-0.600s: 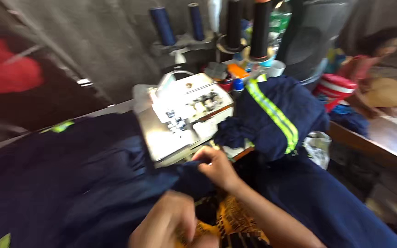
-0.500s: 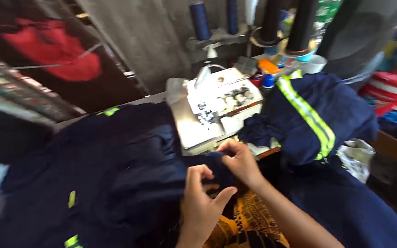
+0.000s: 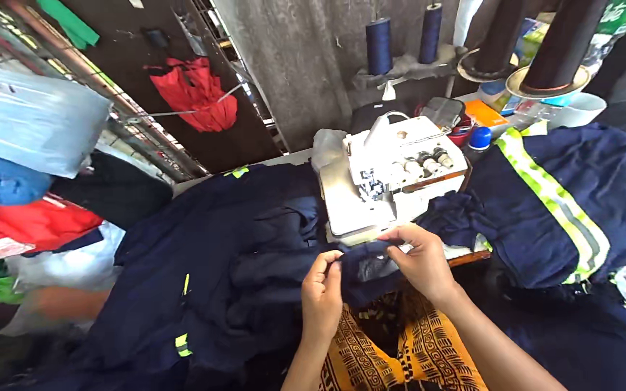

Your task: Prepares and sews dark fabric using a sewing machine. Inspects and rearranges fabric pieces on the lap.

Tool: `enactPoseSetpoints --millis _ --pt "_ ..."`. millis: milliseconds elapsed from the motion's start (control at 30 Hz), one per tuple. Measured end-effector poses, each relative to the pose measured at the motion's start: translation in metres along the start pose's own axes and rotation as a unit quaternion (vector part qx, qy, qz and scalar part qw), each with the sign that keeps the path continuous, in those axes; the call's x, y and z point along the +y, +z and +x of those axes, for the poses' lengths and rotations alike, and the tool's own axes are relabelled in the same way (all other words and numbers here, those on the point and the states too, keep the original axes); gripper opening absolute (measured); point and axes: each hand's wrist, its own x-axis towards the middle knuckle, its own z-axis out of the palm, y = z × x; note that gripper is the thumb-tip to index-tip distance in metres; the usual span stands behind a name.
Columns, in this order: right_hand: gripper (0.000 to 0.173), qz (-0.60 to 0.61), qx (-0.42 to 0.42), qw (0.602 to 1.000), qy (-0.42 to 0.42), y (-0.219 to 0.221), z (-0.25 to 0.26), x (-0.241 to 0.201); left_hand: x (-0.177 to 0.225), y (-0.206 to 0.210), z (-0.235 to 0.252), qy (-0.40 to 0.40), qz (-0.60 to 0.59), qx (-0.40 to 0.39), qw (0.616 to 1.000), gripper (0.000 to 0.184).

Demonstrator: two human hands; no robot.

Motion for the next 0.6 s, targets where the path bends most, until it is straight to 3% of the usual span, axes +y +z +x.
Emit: enactPoseSetpoints --millis 100,167,233,333,400,600 --pt "0.017 0.017 -0.058 0.998 -0.025 0.001 -0.006 0.011 0.013 -0.013 0.024 0.055 0.093 -0.03 0.994 0.025" --pt "0.024 0.066 -0.059 0.996 0.024 0.007 -0.009 0.011 0.021 -0.015 0.056 0.125 0.262 -0.048 0.956 0.021" --pt "0.03 0.108 -0.033 0.988 0.105 0.013 -0.008 0.011 0.019 -0.004 0.09 0.151 0.355 -0.072 0.92 0.021" --pt "0.028 0.142 0.014 0.972 0.188 0.022 0.0 0.026 -0.004 0.026 0.129 0.045 0.403 -0.151 0.901 0.027" --pt "0.021 0.14 0.024 0.971 0.191 0.023 0.003 0.04 -0.019 0.045 0.143 -0.006 0.428 -0.189 0.884 0.033" --pt "0.023 0.094 0.018 0.978 0.187 0.021 0.009 0.048 -0.038 0.057 0.153 0.051 0.472 -0.197 0.858 0.027"
